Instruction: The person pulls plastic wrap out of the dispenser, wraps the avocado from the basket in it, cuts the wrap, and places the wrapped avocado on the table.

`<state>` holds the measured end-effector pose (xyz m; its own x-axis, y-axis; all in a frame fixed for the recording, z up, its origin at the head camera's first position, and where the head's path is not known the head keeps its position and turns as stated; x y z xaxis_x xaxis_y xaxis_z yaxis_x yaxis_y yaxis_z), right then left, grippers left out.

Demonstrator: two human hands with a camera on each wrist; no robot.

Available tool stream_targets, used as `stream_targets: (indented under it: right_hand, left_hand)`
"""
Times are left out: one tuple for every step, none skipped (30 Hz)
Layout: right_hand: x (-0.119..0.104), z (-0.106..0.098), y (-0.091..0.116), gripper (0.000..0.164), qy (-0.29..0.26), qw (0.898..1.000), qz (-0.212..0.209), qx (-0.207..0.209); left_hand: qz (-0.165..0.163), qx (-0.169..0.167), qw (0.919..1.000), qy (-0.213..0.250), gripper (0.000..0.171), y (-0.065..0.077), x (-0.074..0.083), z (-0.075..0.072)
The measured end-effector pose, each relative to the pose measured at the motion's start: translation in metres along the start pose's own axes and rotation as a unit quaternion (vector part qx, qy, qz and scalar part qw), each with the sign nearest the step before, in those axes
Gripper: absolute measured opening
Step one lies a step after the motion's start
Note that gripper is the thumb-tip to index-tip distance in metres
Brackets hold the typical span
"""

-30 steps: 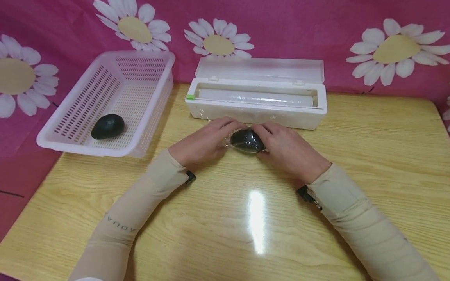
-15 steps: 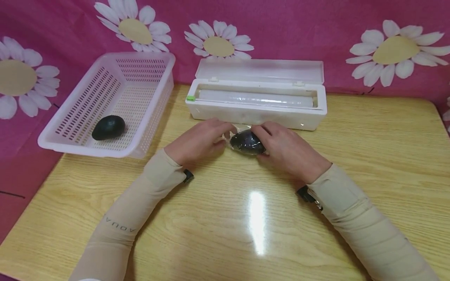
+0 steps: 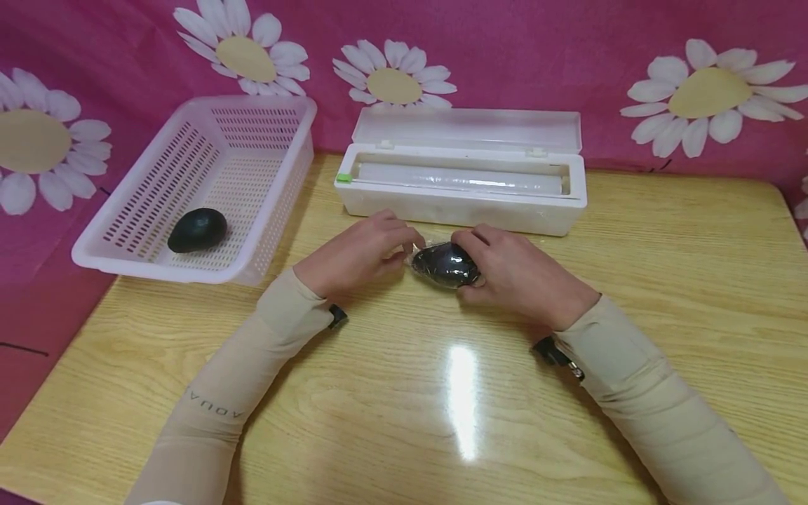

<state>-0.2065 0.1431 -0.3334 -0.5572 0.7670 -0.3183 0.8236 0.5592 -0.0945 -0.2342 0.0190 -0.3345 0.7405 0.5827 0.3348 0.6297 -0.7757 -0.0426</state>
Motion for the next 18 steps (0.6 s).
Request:
stream_targets:
  right_hand:
    - [0.0,0.0,0.0,0.065,-0.002,1.0,0.001,-0.002]
    - [0.0,0.0,0.001,0.065,-0.003,1.0,0.001,-0.005]
    - [0.0,0.0,0.001,0.065,-0.006,1.0,0.004,-0.007]
    - [0.001,0.0,0.001,0.065,-0.008,1.0,0.005,-0.01]
    - [0.001,0.0,0.001,0.065,-0.009,1.0,0.006,-0.012]
    - [0.001,0.0,0.001,0.065,-0.009,1.0,0.006,-0.015]
    - [0.001,0.001,0.001,0.065,-0.009,1.0,0.006,-0.017]
    - [0.0,0.001,0.001,0.065,-0.007,1.0,0.006,-0.019]
    - [0.0,0.001,0.001,0.066,-0.004,1.0,0.005,-0.02]
    - [0.0,0.001,0.001,0.066,-0.002,1.0,0.003,-0.021]
    - [-0.001,0.002,0.001,0.066,0.0,1.0,0.001,-0.021]
    - [-0.001,0.002,0.001,0.066,0.001,1.0,-0.002,-0.019]
    - [-0.002,0.001,0.001,0.065,0.002,1.0,-0.003,-0.018]
    - [-0.003,0.001,0.001,0.065,0.002,1.0,-0.005,-0.016]
    - [-0.003,0.001,0.001,0.064,0.003,1.0,-0.006,-0.015]
    - [-0.003,0.0,0.002,0.064,0.003,1.0,-0.006,-0.014]
    - [-0.003,0.0,0.002,0.063,0.004,1.0,-0.007,-0.013]
    - [-0.004,0.0,0.002,0.062,0.005,1.0,-0.008,-0.013]
  left_hand:
    - [0.002,0.001,1.0,-0.001,0.026,0.0,0.001,0.0]
    - [0.004,0.001,1.0,-0.001,0.025,0.0,0.001,-0.001]
    - [0.006,0.002,1.0,-0.001,0.025,0.0,0.002,-0.001]
    - [0.009,0.003,1.0,0.0,0.024,0.0,0.002,-0.001]
    - [0.011,0.004,0.9999,0.0,0.024,0.001,0.003,-0.001]
    - [0.013,0.004,0.9999,0.0,0.023,0.001,0.004,-0.002]
    - [0.016,0.006,0.9999,-0.001,0.022,0.001,0.005,-0.002]
    - [0.018,0.006,0.9998,-0.001,0.022,0.001,0.005,-0.002]
    - [0.02,0.007,0.9998,0.002,0.021,0.001,0.006,-0.002]
    - [0.021,0.008,0.9997,0.004,0.02,0.001,0.006,-0.002]
    - [0.022,0.008,0.9997,0.007,0.02,0.001,0.007,-0.002]
    - [0.023,0.009,0.9996,0.01,0.019,0.001,0.008,-0.002]
    - [0.025,0.011,0.9996,0.013,0.019,0.001,0.008,-0.002]
    - [0.025,0.011,0.9995,0.017,0.018,0.001,0.009,-0.003]
    - [0.025,0.012,0.9994,0.02,0.018,0.001,0.01,-0.003]
    - [0.027,0.013,0.9993,0.021,0.018,0.0,0.011,-0.003]
    - [0.028,0.014,0.9993,0.022,0.017,0.0,0.012,-0.003]
    - [0.03,0.015,0.9992,0.024,0.016,-0.001,0.013,-0.003]
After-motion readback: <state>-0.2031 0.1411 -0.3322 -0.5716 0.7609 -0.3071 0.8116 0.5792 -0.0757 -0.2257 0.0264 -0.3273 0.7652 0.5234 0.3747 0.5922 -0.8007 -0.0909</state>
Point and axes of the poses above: each hand's wrist, its own y-axis away from the middle knuckle, its own z-axis out of the palm, x = y × z, the point moved 10 cm from there along -y, towards the middle knuckle, and after that the axes turned 2 degrees about z, right-handed, at the moved point
